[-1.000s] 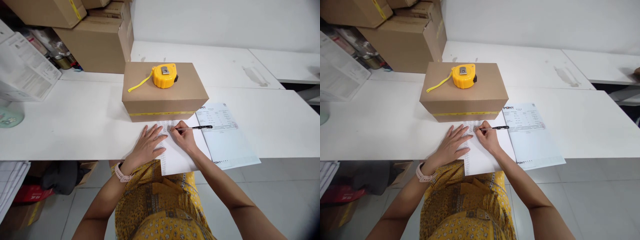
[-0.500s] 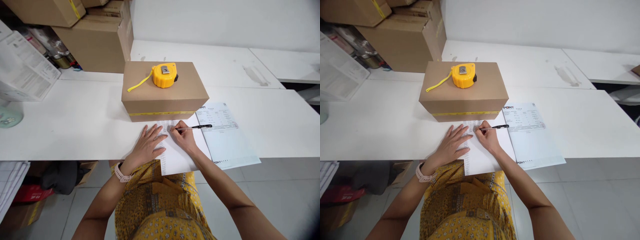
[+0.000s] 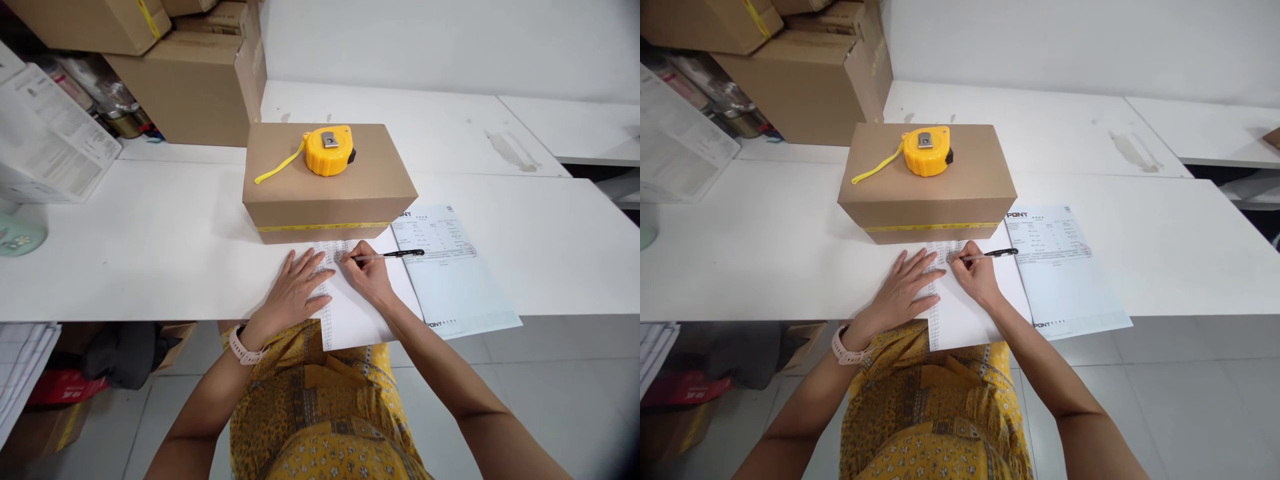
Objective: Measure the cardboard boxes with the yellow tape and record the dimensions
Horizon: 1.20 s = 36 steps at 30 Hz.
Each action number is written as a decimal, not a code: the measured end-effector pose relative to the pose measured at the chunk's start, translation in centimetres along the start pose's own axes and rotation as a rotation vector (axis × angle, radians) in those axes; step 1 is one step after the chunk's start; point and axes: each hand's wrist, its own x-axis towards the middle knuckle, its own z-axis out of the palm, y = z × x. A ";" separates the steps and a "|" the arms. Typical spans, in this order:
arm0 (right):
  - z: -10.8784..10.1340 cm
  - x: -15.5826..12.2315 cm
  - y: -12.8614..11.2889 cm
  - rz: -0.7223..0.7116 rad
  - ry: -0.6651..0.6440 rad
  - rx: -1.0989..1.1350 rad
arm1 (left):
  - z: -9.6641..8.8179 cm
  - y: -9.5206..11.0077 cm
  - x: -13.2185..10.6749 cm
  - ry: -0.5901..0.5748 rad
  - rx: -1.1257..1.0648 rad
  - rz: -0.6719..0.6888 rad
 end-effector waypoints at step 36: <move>-0.1 0.3 0.1 -0.041 0.022 -0.011 | -0.2 0.1 0.0 0.004 -0.010 -0.009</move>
